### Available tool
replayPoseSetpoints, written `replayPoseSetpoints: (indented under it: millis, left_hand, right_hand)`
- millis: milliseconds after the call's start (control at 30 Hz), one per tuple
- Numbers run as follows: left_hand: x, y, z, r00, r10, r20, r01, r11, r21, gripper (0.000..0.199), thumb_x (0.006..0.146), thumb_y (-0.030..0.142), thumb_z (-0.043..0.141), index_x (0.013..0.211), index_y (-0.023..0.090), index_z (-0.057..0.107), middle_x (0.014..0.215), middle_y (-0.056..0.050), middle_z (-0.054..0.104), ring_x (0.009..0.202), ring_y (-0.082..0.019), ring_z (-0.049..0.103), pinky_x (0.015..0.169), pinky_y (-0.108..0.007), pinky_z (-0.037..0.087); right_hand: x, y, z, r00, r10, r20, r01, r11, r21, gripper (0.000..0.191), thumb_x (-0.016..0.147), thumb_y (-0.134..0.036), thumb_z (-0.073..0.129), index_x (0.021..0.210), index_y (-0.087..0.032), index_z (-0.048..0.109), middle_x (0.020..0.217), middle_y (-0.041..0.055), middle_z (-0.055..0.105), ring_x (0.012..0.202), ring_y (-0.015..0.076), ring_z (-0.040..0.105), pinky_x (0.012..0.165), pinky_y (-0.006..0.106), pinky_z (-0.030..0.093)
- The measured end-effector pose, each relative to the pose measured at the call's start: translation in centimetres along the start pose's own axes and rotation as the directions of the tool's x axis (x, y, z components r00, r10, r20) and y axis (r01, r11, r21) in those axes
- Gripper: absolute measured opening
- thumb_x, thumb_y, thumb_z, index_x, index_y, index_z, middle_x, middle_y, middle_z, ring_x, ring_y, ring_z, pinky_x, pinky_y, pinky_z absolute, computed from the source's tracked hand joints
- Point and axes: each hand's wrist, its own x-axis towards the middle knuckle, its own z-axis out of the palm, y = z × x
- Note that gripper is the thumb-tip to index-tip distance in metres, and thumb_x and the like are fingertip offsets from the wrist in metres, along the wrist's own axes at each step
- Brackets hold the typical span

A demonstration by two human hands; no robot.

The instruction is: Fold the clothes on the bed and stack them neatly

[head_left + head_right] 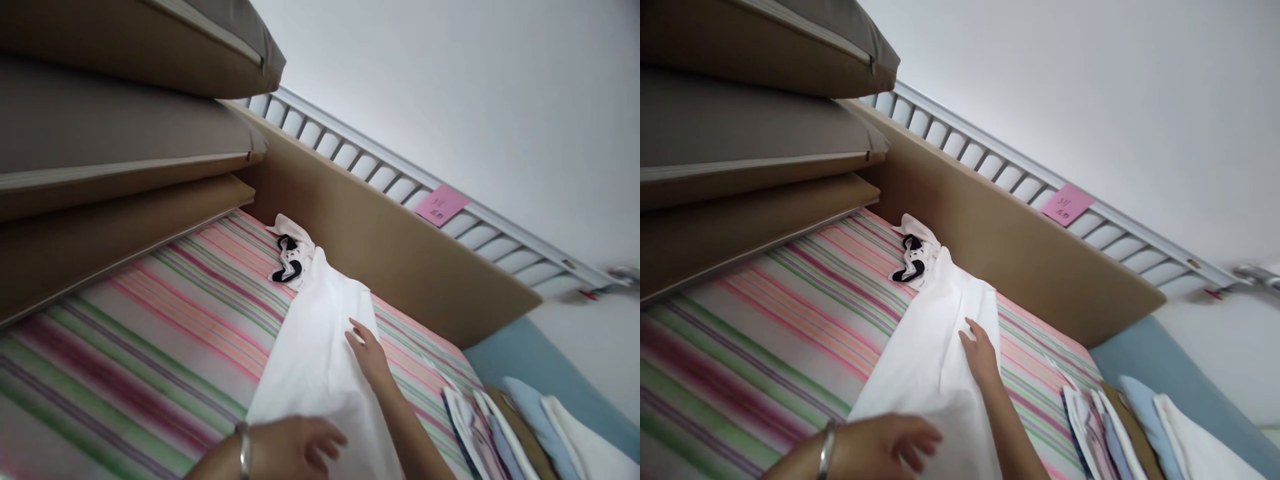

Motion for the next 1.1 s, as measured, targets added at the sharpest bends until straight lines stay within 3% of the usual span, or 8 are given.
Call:
replayPoseSetpoints:
  millis: [100,200,367,533,600,800,967,1100]
  left_hand:
    - [-1.5,2.0,-1.1,0.973,0.045,-0.228,-0.037,0.999,0.038,0.043,0.063,0.033,0.069,0.102,0.017,0.061,0.103,-0.008,0.064,0.083,-0.016,0.060,0.072,-0.027,0.044]
    - [-3.4,3.4,-2.1,0.885,0.083,-0.457,-0.091,0.996,0.004,0.037,0.064,0.036,0.068,0.092,0.013,0.060,0.093,-0.009,0.066,0.075,-0.016,0.061,0.066,-0.026,0.045]
    - [-7.6,2.4,-2.7,0.632,0.189,-0.752,-0.232,0.971,0.049,0.039,0.058,0.043,0.072,0.080,0.013,0.061,0.077,-0.006,0.066,0.068,-0.015,0.060,0.068,-0.028,0.047]
    - [-13.9,-2.9,-0.6,0.332,0.138,-0.933,-0.245,0.968,0.056,0.043,0.056,0.048,0.071,0.078,0.014,0.057,0.068,-0.001,0.064,0.062,-0.015,0.059,0.066,-0.028,0.047]
    - [-16.1,-5.9,1.4,0.313,0.126,-0.941,-0.182,0.981,0.070,0.039,0.060,0.046,0.068,0.079,0.014,0.057,0.069,-0.001,0.063,0.064,-0.015,0.059,0.066,-0.027,0.046]
    - [-17.3,-12.2,5.3,0.476,0.216,-0.852,-0.052,0.974,0.218,0.027,0.052,0.025,0.069,0.074,0.015,0.057,0.073,-0.001,0.063,0.072,-0.016,0.057,0.069,-0.027,0.043]
    - [-16.0,-12.8,5.0,0.367,0.188,-0.911,0.010,0.978,0.206,0.021,0.052,0.028,0.063,0.065,0.015,0.052,0.056,0.004,0.052,0.054,-0.011,0.047,0.054,-0.023,0.036]
    - [-15.4,-12.7,5.3,0.346,0.177,-0.921,0.041,0.978,0.204,0.019,0.053,0.030,0.062,0.059,0.015,0.053,0.052,0.005,0.049,0.052,-0.010,0.043,0.052,-0.022,0.033]
  right_hand:
    - [-8.4,2.6,-3.1,0.992,0.119,-0.045,-0.116,0.991,0.068,0.049,0.070,-0.050,0.050,0.110,-0.023,0.059,0.119,0.0055,0.057,0.111,0.0230,0.052,0.093,0.034,0.043]
    - [-16.4,5.4,-5.5,0.955,0.285,-0.082,-0.259,0.937,0.233,0.046,0.067,-0.053,0.052,0.101,-0.024,0.063,0.114,0.0058,0.061,0.105,0.0245,0.055,0.086,0.035,0.048]
    - [-24.9,7.2,-6.7,0.911,0.413,0.002,-0.376,0.827,0.419,0.048,0.058,-0.051,0.060,0.094,-0.021,0.064,0.104,0.0074,0.065,0.094,0.0253,0.061,0.074,0.034,0.053]
    - [-27.2,7.0,-6.2,0.895,0.428,0.130,-0.437,0.776,0.456,0.055,0.055,-0.049,0.061,0.100,-0.018,0.060,0.109,0.0108,0.062,0.094,0.0247,0.061,0.070,0.032,0.053]
    - [-27.5,7.0,-6.0,0.893,0.427,0.145,-0.445,0.779,0.442,0.060,0.056,-0.050,0.060,0.106,-0.017,0.057,0.110,0.0114,0.061,0.094,0.0237,0.060,0.068,0.030,0.052]
    - [-27.4,7.7,-5.2,0.886,0.425,0.186,-0.464,0.813,0.352,0.060,0.059,-0.053,0.059,0.106,-0.016,0.055,0.091,0.0070,0.064,0.073,0.0181,0.061,0.058,0.027,0.048]
    - [-26.9,7.7,-4.7,0.869,0.445,0.219,-0.492,0.827,0.272,0.051,0.055,-0.049,0.062,0.095,-0.017,0.057,0.067,0.0012,0.060,0.057,0.0151,0.057,0.050,0.026,0.044]
    - [-26.9,7.5,-4.3,0.895,0.380,0.233,-0.432,0.869,0.242,0.039,0.055,-0.042,0.061,0.087,-0.019,0.055,0.057,-0.0015,0.057,0.054,0.0155,0.056,0.048,0.026,0.043]
